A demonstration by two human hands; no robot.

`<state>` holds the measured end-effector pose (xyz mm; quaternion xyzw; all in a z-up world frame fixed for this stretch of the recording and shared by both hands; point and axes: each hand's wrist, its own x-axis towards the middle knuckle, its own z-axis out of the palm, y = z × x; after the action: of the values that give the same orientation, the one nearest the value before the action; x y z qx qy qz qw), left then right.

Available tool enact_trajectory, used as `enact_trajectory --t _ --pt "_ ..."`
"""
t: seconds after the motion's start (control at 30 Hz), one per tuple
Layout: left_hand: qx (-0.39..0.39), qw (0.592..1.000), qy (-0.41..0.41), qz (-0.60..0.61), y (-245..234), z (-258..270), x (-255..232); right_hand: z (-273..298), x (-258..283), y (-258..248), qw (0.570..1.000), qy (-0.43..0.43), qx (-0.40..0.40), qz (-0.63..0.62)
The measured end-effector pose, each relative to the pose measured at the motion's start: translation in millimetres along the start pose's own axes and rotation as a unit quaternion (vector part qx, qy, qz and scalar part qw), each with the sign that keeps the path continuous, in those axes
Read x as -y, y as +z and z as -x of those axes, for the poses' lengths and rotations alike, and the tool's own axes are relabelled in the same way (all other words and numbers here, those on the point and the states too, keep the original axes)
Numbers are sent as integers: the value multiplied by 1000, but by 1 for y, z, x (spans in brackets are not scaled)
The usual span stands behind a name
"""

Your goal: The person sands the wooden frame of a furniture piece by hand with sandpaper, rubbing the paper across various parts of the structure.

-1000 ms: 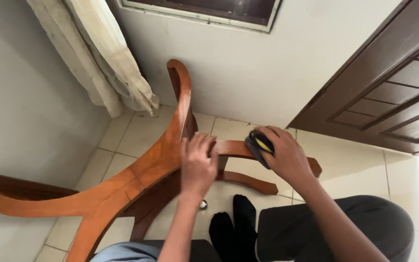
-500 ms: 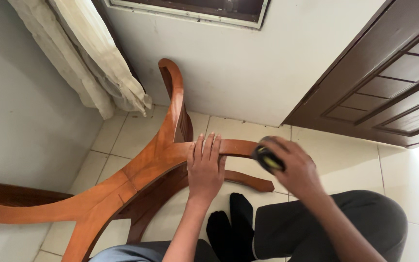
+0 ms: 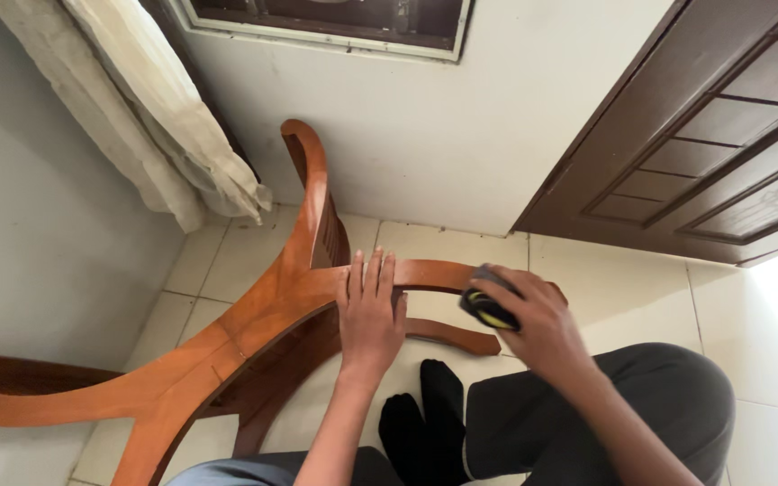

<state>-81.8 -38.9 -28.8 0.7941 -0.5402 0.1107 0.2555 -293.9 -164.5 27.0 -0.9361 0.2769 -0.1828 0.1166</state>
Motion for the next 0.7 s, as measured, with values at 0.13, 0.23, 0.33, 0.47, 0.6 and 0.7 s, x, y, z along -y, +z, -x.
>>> enact_trajectory --t 0.13,0.23,0.33,0.47,0.6,0.7 --pt "-35 999 -3 37 4 -1 -5 5 -24 -20 992 118 -6 -44" --pt "-47 996 19 72 10 -1 -14 -3 -24 -21 989 142 -29 -40" --pt "-58 993 51 94 16 -1 -32 -15 -6 -4 994 108 -24 13" --pt "-68 991 55 106 12 -1 -33 -3 7 6 1000 27 -7 1" --pt "-64 989 58 121 8 -1 -32 14 -10 -5 999 21 -23 -24" --pt "-63 989 62 121 8 -1 -31 21 -26 -22 994 95 -24 -38"
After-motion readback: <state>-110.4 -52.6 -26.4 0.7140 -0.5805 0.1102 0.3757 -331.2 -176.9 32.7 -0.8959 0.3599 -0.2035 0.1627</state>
